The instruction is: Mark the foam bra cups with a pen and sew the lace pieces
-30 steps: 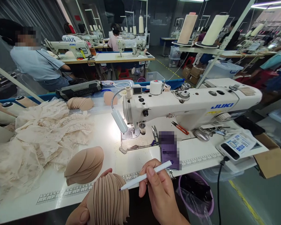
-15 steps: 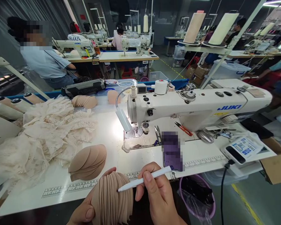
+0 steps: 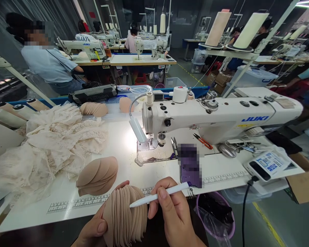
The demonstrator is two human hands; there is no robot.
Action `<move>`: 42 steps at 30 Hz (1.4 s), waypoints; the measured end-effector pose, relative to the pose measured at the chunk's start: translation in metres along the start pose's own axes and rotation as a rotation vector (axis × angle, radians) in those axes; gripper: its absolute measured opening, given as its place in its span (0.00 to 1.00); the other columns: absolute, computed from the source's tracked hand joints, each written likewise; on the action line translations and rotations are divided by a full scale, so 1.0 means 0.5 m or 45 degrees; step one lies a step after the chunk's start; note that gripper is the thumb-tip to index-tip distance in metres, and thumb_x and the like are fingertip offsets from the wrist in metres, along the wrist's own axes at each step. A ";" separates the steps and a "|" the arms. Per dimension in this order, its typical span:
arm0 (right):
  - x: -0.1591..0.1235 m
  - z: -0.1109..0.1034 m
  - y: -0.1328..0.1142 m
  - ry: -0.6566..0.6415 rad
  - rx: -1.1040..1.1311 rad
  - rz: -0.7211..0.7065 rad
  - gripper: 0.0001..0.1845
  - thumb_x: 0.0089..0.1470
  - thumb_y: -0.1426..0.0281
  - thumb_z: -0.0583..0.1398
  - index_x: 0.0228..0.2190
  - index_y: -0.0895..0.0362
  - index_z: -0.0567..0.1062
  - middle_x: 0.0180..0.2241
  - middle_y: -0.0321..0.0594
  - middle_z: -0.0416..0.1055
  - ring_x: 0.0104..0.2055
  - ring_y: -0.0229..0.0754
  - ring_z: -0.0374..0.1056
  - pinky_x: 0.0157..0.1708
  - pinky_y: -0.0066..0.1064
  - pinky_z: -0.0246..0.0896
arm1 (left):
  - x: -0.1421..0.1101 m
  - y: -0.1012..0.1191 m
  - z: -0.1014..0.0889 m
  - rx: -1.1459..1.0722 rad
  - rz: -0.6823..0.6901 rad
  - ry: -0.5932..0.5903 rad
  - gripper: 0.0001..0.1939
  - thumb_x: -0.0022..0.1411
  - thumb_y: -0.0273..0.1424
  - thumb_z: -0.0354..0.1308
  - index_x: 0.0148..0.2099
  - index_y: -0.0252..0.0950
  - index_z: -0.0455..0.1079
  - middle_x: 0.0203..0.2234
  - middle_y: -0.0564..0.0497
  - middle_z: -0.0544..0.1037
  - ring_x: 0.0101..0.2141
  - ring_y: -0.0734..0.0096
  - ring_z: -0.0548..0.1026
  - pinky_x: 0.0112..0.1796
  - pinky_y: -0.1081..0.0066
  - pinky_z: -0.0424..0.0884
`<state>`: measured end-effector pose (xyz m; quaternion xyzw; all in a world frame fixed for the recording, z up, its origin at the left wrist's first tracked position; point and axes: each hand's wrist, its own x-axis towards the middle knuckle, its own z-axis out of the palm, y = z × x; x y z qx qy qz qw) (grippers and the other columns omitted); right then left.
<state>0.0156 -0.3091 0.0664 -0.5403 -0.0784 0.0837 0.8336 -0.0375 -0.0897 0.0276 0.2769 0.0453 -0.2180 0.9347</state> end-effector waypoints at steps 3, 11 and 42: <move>0.002 0.003 -0.005 0.010 0.034 -0.036 0.17 0.77 0.57 0.56 0.38 0.52 0.77 0.20 0.34 0.72 0.27 0.41 0.64 0.33 0.34 0.56 | -0.001 0.003 0.003 0.002 -0.013 0.038 0.46 0.51 0.38 0.78 0.70 0.49 0.67 0.58 0.44 0.81 0.57 0.42 0.79 0.60 0.50 0.69; 0.001 0.031 -0.022 0.086 -0.035 0.083 0.21 0.72 0.49 0.61 0.36 0.53 0.78 0.22 0.34 0.72 0.26 0.41 0.64 0.33 0.35 0.56 | -0.004 0.001 -0.001 0.027 -0.016 0.037 0.46 0.51 0.38 0.79 0.70 0.49 0.67 0.57 0.44 0.81 0.55 0.42 0.80 0.56 0.53 0.71; -0.003 0.037 -0.018 0.057 -0.074 0.046 0.22 0.71 0.49 0.62 0.36 0.54 0.79 0.21 0.35 0.73 0.25 0.40 0.66 0.30 0.34 0.58 | -0.004 -0.006 0.008 0.000 0.033 -0.030 0.42 0.56 0.38 0.75 0.71 0.49 0.67 0.64 0.41 0.77 0.59 0.31 0.77 0.52 0.45 0.76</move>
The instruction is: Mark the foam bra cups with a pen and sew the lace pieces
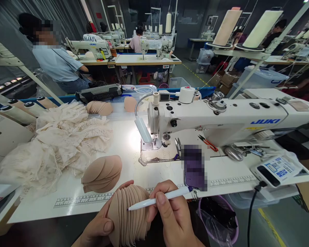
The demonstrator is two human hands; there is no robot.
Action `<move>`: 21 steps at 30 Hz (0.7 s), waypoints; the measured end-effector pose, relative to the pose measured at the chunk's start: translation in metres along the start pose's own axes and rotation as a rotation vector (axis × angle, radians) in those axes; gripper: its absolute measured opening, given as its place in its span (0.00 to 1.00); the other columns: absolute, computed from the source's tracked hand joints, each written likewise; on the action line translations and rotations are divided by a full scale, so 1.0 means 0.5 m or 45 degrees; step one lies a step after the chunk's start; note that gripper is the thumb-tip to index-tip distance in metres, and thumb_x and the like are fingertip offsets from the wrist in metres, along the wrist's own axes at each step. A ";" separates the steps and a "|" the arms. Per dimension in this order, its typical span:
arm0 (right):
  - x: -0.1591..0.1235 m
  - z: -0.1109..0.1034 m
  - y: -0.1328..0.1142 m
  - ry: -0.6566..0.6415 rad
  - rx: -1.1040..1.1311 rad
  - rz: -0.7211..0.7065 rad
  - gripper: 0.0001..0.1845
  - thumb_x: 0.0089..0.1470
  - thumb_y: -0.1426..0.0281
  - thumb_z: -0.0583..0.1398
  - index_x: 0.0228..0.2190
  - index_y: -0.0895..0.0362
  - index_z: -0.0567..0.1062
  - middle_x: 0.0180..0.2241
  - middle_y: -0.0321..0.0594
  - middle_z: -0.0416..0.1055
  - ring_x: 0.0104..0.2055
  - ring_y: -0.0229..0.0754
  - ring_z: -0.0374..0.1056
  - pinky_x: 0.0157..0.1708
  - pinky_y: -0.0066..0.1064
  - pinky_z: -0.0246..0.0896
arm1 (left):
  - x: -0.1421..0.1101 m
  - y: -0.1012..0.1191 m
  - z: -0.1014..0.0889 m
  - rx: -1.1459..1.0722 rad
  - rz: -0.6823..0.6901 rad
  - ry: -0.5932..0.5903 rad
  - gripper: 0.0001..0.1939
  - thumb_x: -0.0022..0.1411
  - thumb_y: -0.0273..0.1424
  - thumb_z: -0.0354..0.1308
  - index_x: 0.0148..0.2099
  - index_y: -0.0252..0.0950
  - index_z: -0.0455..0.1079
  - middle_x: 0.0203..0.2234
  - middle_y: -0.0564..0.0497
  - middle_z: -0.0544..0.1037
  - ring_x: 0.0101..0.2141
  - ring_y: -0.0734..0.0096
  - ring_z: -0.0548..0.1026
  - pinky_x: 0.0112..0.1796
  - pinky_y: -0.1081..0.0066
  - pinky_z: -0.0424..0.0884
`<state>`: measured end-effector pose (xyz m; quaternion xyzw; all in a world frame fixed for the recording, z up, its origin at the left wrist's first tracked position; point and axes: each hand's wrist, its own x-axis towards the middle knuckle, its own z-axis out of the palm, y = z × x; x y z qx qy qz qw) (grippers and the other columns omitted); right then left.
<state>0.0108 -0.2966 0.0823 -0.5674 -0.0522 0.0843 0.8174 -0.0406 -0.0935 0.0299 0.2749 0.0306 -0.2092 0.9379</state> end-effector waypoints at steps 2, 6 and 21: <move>-0.004 0.003 0.002 -0.013 0.007 -0.016 0.21 0.72 0.50 0.62 0.36 0.54 0.79 0.21 0.36 0.73 0.25 0.40 0.66 0.30 0.34 0.58 | 0.002 -0.001 0.003 0.002 0.002 -0.007 0.41 0.56 0.37 0.75 0.70 0.50 0.69 0.62 0.44 0.79 0.58 0.32 0.78 0.52 0.46 0.77; -0.012 0.012 0.002 -0.032 0.023 -0.134 0.18 0.74 0.53 0.60 0.39 0.52 0.80 0.22 0.35 0.73 0.26 0.41 0.67 0.31 0.35 0.59 | 0.009 0.003 0.011 0.013 -0.001 -0.034 0.41 0.55 0.37 0.76 0.69 0.51 0.70 0.60 0.44 0.81 0.56 0.37 0.80 0.51 0.50 0.77; -0.003 -0.001 0.020 -0.093 0.076 -0.038 0.18 0.74 0.53 0.60 0.39 0.53 0.79 0.23 0.33 0.74 0.26 0.38 0.67 0.32 0.31 0.58 | -0.002 0.000 0.000 0.005 0.001 0.056 0.43 0.55 0.36 0.76 0.71 0.46 0.67 0.63 0.40 0.78 0.59 0.32 0.78 0.55 0.42 0.75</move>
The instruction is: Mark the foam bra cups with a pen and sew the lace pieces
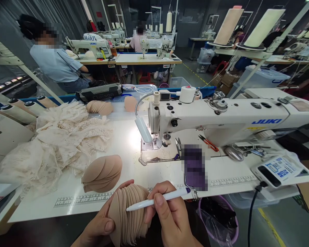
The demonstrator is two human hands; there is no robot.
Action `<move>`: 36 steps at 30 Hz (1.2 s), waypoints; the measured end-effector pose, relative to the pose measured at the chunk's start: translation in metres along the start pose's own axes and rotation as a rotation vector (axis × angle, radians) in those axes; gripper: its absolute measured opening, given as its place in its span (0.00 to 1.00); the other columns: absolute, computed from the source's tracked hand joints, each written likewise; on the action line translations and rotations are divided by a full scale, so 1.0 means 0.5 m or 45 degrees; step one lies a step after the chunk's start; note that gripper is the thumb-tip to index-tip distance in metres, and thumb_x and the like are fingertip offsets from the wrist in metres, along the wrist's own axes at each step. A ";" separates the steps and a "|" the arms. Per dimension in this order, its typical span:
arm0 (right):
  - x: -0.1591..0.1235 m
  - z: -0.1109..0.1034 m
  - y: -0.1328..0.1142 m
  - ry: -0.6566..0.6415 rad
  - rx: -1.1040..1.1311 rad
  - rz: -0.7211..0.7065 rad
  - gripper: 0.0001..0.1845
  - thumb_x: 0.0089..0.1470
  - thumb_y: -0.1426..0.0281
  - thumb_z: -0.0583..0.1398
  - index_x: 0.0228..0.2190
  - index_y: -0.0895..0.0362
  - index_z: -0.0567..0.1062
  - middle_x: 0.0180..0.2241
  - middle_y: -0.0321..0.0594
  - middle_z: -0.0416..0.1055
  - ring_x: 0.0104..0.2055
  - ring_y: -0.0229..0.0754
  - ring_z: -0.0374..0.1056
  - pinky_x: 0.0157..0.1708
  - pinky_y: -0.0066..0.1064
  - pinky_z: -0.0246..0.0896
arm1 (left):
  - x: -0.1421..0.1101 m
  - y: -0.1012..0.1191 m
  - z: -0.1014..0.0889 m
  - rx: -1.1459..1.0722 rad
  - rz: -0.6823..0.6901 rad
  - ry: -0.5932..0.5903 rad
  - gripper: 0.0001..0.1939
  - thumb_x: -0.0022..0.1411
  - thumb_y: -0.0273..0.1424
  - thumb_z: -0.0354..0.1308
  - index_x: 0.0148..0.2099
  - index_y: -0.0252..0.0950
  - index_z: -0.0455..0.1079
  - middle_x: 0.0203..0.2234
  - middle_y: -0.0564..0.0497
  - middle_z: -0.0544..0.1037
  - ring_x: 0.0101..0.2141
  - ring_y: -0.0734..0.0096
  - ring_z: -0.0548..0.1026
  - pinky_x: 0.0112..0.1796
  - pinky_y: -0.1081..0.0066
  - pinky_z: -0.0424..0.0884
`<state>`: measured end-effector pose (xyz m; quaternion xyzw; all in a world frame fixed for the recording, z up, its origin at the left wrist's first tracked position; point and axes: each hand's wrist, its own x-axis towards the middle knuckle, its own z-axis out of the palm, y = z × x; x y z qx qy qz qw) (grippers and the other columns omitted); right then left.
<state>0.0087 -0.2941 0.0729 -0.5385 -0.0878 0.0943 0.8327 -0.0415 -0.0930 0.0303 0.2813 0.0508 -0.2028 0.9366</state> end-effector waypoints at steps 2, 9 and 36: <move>-0.001 0.005 -0.004 0.013 0.002 -0.001 0.18 0.73 0.52 0.61 0.39 0.53 0.80 0.23 0.33 0.75 0.26 0.38 0.67 0.32 0.31 0.58 | -0.001 -0.003 -0.005 0.025 0.014 -0.001 0.44 0.55 0.37 0.76 0.71 0.46 0.66 0.62 0.43 0.79 0.60 0.32 0.77 0.56 0.44 0.75; 0.005 0.003 -0.009 0.100 0.083 0.077 0.19 0.72 0.52 0.62 0.37 0.52 0.79 0.22 0.32 0.74 0.26 0.36 0.67 0.33 0.30 0.59 | -0.001 -0.004 -0.010 0.017 -0.006 -0.019 0.43 0.56 0.36 0.76 0.71 0.49 0.67 0.63 0.43 0.79 0.60 0.33 0.77 0.55 0.44 0.75; -0.007 0.022 -0.009 0.058 -0.090 -0.077 0.16 0.75 0.54 0.60 0.40 0.51 0.80 0.23 0.32 0.73 0.26 0.37 0.66 0.32 0.31 0.58 | 0.006 0.008 0.005 0.109 0.003 -0.013 0.45 0.51 0.38 0.80 0.70 0.49 0.68 0.57 0.44 0.82 0.54 0.46 0.81 0.52 0.55 0.73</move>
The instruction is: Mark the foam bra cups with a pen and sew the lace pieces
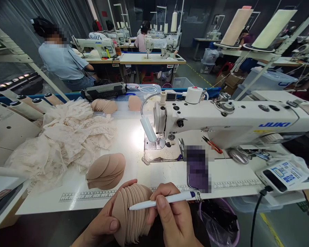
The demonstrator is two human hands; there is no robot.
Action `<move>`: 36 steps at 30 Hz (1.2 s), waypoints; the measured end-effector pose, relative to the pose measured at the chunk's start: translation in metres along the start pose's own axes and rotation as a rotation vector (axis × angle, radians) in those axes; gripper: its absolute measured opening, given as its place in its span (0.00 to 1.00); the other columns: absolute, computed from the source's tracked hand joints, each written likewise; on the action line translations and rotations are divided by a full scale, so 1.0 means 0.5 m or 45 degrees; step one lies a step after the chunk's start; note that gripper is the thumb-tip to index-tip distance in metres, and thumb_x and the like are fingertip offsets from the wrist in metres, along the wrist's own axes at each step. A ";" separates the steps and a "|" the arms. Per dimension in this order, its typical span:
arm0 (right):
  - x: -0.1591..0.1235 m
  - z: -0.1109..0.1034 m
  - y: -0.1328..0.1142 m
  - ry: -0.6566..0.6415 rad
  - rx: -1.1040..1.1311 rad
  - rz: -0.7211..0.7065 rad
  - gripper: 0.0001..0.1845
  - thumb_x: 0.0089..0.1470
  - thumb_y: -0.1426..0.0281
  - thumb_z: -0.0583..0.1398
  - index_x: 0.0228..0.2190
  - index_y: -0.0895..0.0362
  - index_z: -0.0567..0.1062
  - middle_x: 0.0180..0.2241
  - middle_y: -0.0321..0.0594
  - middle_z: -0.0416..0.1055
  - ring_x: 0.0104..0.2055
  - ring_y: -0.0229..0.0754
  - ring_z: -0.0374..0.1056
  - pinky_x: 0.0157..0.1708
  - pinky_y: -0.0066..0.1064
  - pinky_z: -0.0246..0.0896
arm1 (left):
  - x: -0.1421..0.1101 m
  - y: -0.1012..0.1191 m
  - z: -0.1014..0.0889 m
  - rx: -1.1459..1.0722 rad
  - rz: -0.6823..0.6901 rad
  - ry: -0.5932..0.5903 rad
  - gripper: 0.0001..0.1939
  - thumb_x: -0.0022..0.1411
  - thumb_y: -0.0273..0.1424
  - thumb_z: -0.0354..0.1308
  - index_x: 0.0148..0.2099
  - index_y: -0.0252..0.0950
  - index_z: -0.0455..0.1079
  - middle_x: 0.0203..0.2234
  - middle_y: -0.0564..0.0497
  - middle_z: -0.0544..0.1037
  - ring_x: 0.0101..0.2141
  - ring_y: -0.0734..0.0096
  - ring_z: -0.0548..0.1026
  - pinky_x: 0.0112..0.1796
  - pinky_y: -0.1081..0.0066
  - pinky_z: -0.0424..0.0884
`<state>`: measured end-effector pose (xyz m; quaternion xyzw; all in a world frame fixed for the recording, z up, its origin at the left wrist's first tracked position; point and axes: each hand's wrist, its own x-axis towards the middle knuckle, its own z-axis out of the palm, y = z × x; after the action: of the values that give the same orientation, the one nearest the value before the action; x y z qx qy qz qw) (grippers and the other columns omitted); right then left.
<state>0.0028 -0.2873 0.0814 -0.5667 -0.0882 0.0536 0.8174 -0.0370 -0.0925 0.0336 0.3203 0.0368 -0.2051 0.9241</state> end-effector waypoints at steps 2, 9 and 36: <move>-0.002 0.001 0.002 -0.020 -0.012 0.014 0.16 0.74 0.54 0.60 0.40 0.51 0.80 0.23 0.32 0.73 0.26 0.36 0.66 0.32 0.31 0.58 | 0.000 0.000 0.001 -0.007 -0.014 -0.012 0.46 0.52 0.38 0.79 0.70 0.46 0.67 0.55 0.43 0.82 0.54 0.44 0.81 0.52 0.53 0.73; -0.004 -0.004 0.001 -0.022 0.006 -0.032 0.16 0.75 0.56 0.59 0.39 0.52 0.80 0.21 0.33 0.72 0.25 0.39 0.65 0.31 0.33 0.57 | 0.003 -0.003 0.001 0.023 0.021 -0.037 0.45 0.53 0.40 0.79 0.70 0.48 0.66 0.59 0.43 0.81 0.57 0.45 0.79 0.55 0.54 0.71; 0.063 -0.031 -0.029 -0.473 -0.782 0.367 0.28 0.49 0.71 0.68 0.51 0.48 0.69 0.47 0.36 0.73 0.48 0.50 0.69 0.50 0.40 0.63 | 0.021 0.087 0.060 1.368 -0.077 0.012 0.58 0.64 0.34 0.71 0.81 0.60 0.36 0.60 0.46 0.70 0.53 0.52 0.77 0.56 0.54 0.73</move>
<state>0.0367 -0.3005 0.0926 -0.7723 -0.1659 0.2408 0.5639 -0.0117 -0.0834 0.0803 0.7478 -0.0599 -0.2200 0.6236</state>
